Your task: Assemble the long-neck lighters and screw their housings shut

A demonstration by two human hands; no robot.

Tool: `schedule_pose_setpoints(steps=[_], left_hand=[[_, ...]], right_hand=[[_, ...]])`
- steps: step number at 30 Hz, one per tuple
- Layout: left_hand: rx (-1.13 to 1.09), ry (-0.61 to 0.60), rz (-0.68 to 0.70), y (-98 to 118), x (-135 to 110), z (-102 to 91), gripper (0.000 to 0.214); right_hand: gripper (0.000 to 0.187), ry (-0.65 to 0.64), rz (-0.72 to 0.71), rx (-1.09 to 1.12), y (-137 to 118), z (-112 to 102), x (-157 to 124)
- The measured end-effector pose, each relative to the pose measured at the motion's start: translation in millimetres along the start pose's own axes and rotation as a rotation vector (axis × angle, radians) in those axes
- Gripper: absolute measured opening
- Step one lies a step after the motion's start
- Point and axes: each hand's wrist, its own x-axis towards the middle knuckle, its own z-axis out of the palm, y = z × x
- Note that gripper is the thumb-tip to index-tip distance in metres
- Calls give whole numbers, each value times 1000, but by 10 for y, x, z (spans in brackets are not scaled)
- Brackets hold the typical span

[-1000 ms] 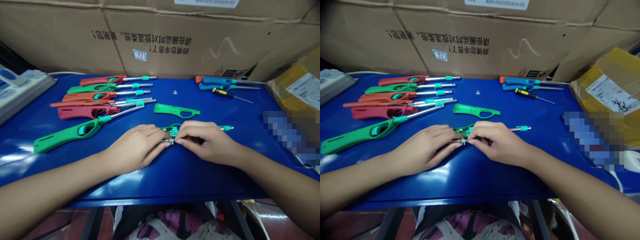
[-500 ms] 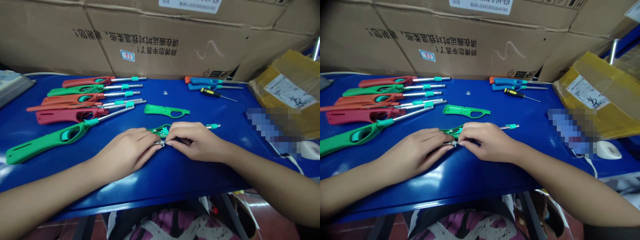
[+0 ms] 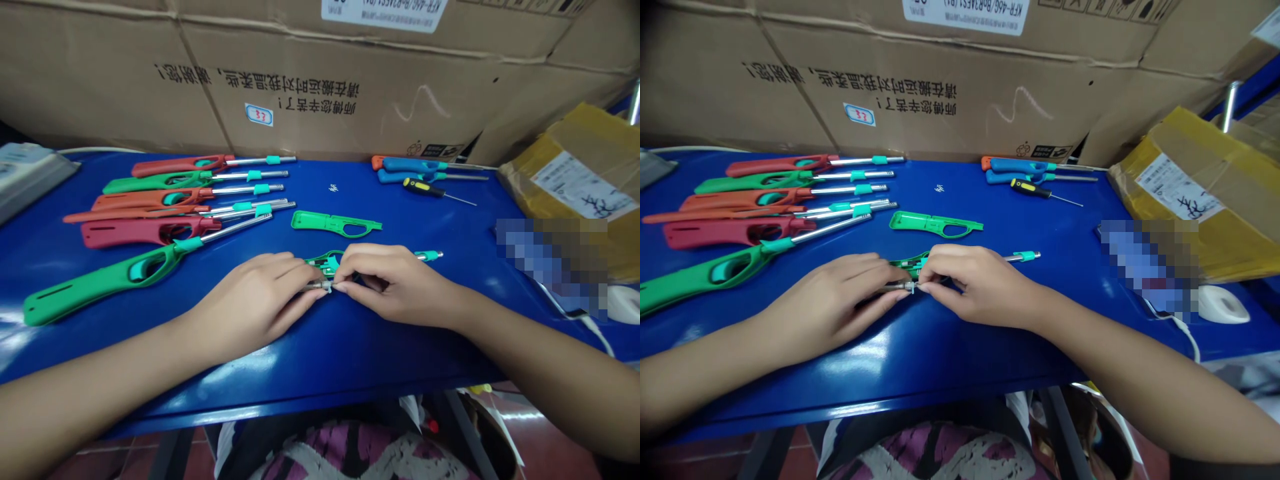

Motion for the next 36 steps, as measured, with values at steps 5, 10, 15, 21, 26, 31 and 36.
schedule_pose_setpoints(steps=[5, 10, 15, 21, 26, 31, 36], left_hand=[[27, -5, -29, 13, 12, -64, 21], [-15, 5, -38, 11, 6, -52, 21], [-45, 10, -45, 1, -8, -20, 18], [-30, 16, -54, -15, 0, -27, 18], [-29, 48, -87, -28, 6, -37, 20], [-67, 95, -97, -39, -1, -46, 20], [-124, 150, -77, -31, 4, -40, 19]], right_hand=[[13, 95, 65, -16, -11, -24, -13], [27, 53, 242, 105, -27, -14, 20], [24, 13, 351, 280, -48, 5, 35], [22, 41, 365, 261, -50, 4, 37], [17, 66, 380, 233, -23, -29, 25], [16, 104, 331, 204, -6, -19, 18], [17, 138, 318, 213, -9, 20, 19]])
